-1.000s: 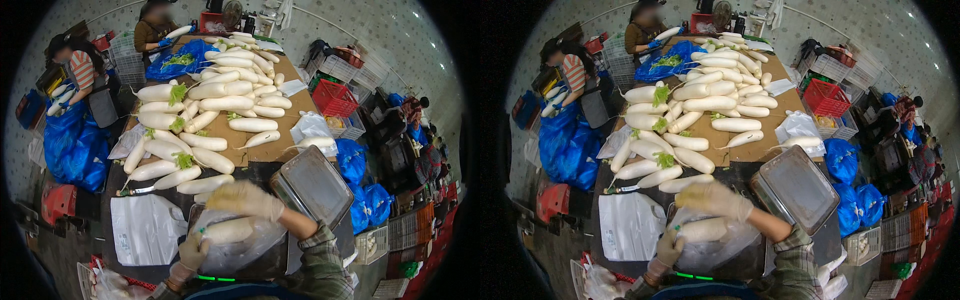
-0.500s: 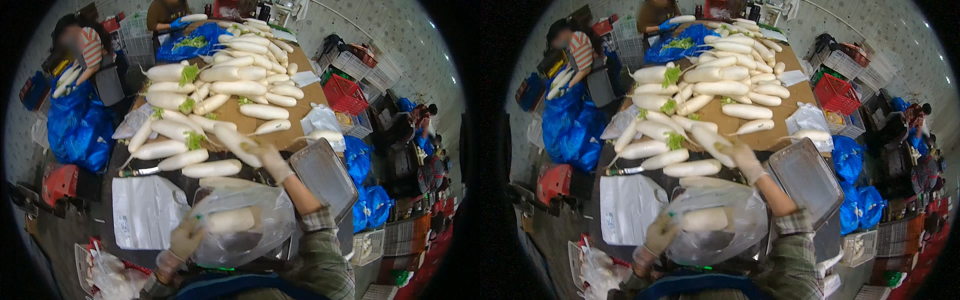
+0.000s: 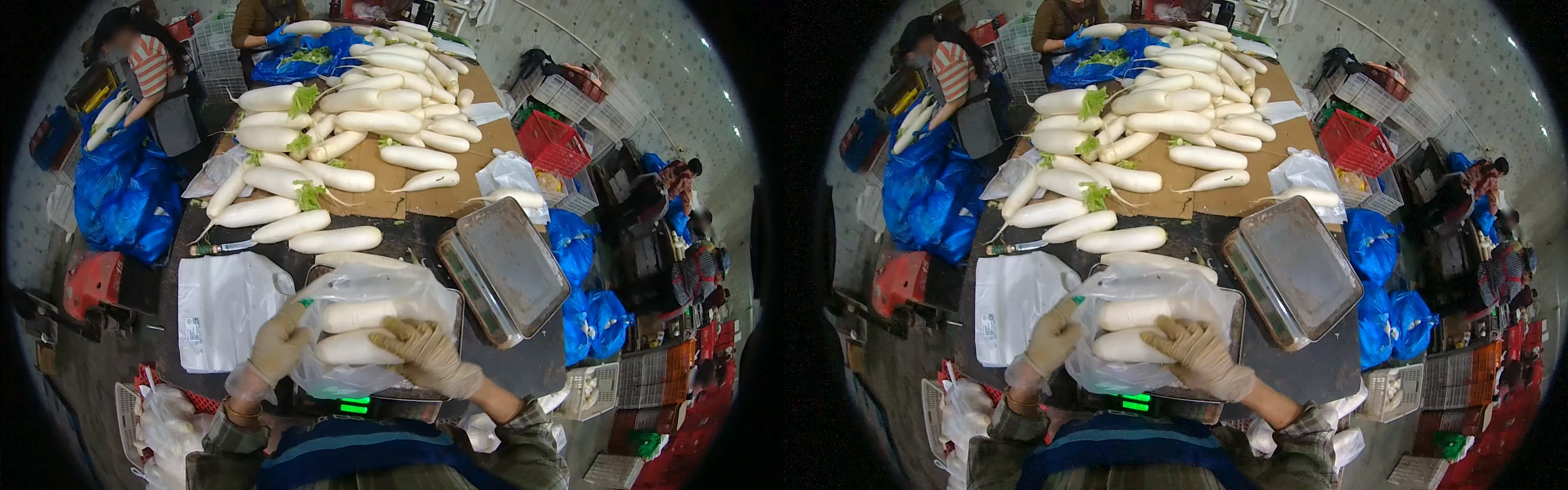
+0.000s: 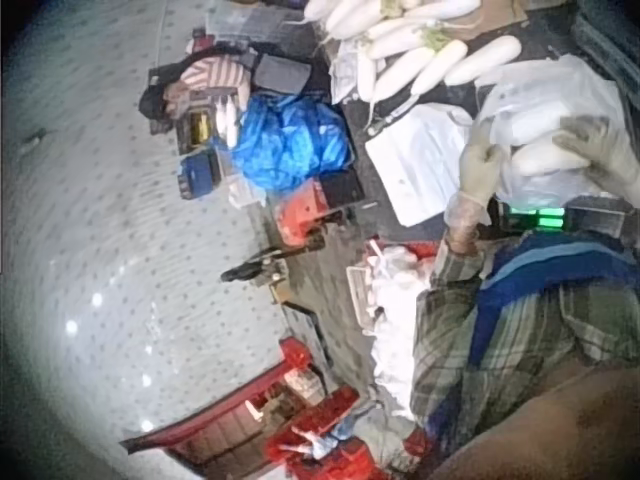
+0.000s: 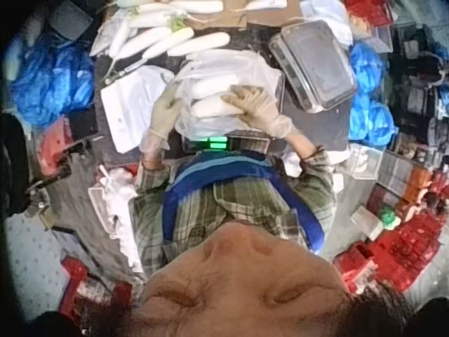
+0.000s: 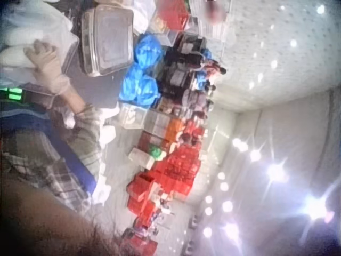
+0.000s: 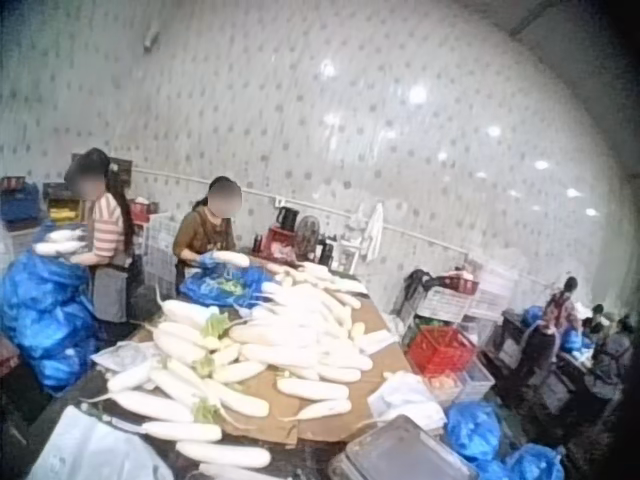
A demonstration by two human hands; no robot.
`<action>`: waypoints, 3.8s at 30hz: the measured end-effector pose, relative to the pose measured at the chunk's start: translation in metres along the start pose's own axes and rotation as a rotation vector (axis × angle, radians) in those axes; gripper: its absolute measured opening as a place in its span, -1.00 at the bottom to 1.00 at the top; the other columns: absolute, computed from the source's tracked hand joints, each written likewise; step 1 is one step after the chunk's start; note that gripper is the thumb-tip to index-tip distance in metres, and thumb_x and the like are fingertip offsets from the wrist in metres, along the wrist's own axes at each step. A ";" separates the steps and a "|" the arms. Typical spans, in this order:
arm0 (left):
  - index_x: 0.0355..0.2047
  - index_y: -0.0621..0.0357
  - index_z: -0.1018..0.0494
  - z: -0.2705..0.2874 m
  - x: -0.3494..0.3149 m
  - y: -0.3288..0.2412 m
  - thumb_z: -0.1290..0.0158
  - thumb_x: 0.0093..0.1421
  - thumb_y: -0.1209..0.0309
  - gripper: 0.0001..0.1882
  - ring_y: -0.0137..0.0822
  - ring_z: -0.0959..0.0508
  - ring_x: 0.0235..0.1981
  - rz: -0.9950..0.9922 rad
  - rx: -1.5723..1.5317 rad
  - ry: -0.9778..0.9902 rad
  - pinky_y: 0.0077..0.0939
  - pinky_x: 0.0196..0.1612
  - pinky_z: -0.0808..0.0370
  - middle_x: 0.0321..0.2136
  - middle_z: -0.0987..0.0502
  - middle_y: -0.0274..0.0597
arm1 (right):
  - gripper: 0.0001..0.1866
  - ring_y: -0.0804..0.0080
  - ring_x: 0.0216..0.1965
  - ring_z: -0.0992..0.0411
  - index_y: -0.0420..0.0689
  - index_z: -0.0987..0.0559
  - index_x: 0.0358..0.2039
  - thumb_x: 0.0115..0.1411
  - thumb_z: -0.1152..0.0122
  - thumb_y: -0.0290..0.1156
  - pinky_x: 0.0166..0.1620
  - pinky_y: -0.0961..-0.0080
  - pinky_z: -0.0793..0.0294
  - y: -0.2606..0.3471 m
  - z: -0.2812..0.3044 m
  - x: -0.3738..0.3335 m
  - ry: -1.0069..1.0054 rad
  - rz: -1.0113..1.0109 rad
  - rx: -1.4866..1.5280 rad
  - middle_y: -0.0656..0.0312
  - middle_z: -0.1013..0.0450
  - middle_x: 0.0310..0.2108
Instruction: The person places white radishes into plastic bags on a digital scale, ties the bags, and moves them to a red crate. Other workers are visible in the background handling radishes.
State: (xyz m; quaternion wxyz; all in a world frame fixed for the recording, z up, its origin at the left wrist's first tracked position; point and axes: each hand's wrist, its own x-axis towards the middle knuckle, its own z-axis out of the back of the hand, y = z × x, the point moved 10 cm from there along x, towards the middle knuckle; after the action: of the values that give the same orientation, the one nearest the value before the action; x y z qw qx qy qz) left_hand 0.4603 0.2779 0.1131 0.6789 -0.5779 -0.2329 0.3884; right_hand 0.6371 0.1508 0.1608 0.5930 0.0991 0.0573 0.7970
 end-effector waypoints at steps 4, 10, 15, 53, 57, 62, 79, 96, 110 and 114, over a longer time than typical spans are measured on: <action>0.20 0.28 -0.41 -0.027 0.004 0.003 -0.10 0.23 0.47 -0.50 -0.03 -0.55 -0.24 -0.283 0.287 -0.065 -0.28 -0.19 -0.47 -0.12 -0.55 0.10 | -0.26 0.01 0.18 -0.37 0.09 -0.47 0.26 0.02 -0.48 -0.22 0.17 0.13 -0.35 0.004 -0.026 -0.004 -0.004 0.043 0.133 0.05 -0.33 0.24; 0.00 0.31 -0.51 -0.038 0.024 0.003 -0.15 0.16 0.43 -0.61 0.13 -0.60 -0.41 -0.274 0.367 -0.249 -0.13 -0.37 -0.52 -0.31 -0.56 0.22 | -0.71 0.42 -0.22 -0.56 -0.30 -0.66 -0.11 0.42 -0.16 -0.30 -0.11 0.49 -0.55 -0.087 0.011 0.014 -0.234 -0.401 1.147 0.14 -0.64 -0.24; -0.02 0.32 -0.51 -0.036 0.026 0.004 -0.17 0.15 0.45 -0.62 0.09 -0.55 -0.48 -0.242 0.284 -0.238 -0.22 -0.42 -0.48 -0.33 -0.54 0.18 | -0.68 0.57 -0.38 -0.47 -0.24 -0.68 -0.21 0.43 -0.10 -0.25 -0.31 0.55 -0.49 -0.208 0.010 0.089 -0.322 -0.781 1.001 0.28 -0.57 -0.40; 0.29 0.19 -0.36 0.057 -0.115 -0.019 -0.11 0.26 0.47 -0.43 -0.23 -0.53 0.06 -0.109 -0.088 -0.340 -0.35 0.14 -0.44 0.21 -0.47 -0.06 | -0.79 0.52 -0.50 -0.24 -0.06 -0.42 -0.19 0.44 -0.07 -0.19 -0.37 0.52 -0.27 -0.082 0.213 -0.066 -1.148 -0.229 1.079 0.35 -0.29 -0.49; 0.31 0.20 -0.33 0.041 -0.104 -0.036 -0.18 0.23 0.42 -0.38 -0.28 -0.53 -0.01 -0.131 0.025 -0.254 -0.38 0.12 -0.45 0.15 -0.51 -0.13 | -0.78 0.57 -0.51 -0.08 -0.07 -0.44 -0.28 0.40 -0.11 -0.20 -0.36 0.53 -0.13 -0.071 0.172 -0.040 -1.100 -0.159 1.315 0.43 -0.14 -0.55; 0.23 0.26 -0.38 0.017 -0.079 -0.053 -0.33 0.09 0.24 -0.28 0.00 -0.61 -0.13 -0.321 0.341 -0.380 -0.32 -0.03 -0.53 -0.04 -0.57 0.13 | -0.74 0.53 -0.45 -0.25 -0.05 -0.47 -0.32 0.42 -0.12 -0.14 -0.25 0.50 -0.30 -0.060 0.121 -0.019 -1.298 -0.120 1.461 0.40 -0.32 -0.51; 0.10 0.22 -0.52 0.065 -0.100 -0.038 -0.19 0.26 0.50 -0.62 -0.42 -0.57 -0.19 -0.314 0.027 -0.546 -0.50 -0.01 -0.51 -0.18 -0.64 -0.20 | -0.61 0.38 0.00 -0.52 -0.20 -0.54 0.13 0.28 -0.18 -0.59 0.12 0.49 -0.46 -0.096 0.044 -0.092 -0.567 -0.688 0.599 0.16 -0.57 0.00; -0.14 0.26 -0.58 0.003 -0.044 -0.057 -0.18 0.24 0.37 -0.75 -0.32 -0.57 -0.45 -0.344 -0.067 -0.324 -0.41 -0.36 -0.51 -0.40 -0.61 -0.30 | -0.73 -0.08 -0.35 -0.56 -0.15 -0.59 -0.35 0.17 -0.24 -0.18 -0.23 0.10 -0.52 -0.102 -0.019 -0.062 -0.419 -0.800 0.036 -0.05 -0.56 -0.43; 0.02 0.30 -0.53 -0.005 -0.062 -0.094 -0.16 0.27 0.38 -0.65 -0.50 -0.57 -0.30 -0.247 -0.577 -0.110 -0.60 -0.15 -0.50 -0.25 -0.64 -0.34 | -0.30 0.26 0.22 -0.32 -0.28 -0.26 0.32 0.21 -0.31 -0.41 0.10 0.38 -0.48 -0.040 0.083 -0.174 -1.302 -0.647 0.661 -0.09 -0.25 0.29; -0.03 0.30 -0.54 0.003 -0.048 -0.089 -0.16 0.28 0.38 -0.69 -0.52 -0.54 -0.20 -0.205 -0.404 0.005 -0.60 -0.09 -0.46 -0.25 -0.63 -0.32 | -0.37 0.30 0.06 -0.48 -0.37 -0.42 0.21 0.23 -0.36 -0.27 0.11 0.50 -0.43 -0.105 -0.017 -0.184 -1.025 -0.997 0.849 0.01 -0.51 0.08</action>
State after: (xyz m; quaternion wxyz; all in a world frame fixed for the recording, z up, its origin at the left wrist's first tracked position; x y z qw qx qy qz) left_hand 0.4524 0.2384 0.2065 0.5857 -0.6764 -0.3620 0.2614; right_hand 0.7822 0.0056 0.1059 0.7414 0.6282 0.1129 0.2075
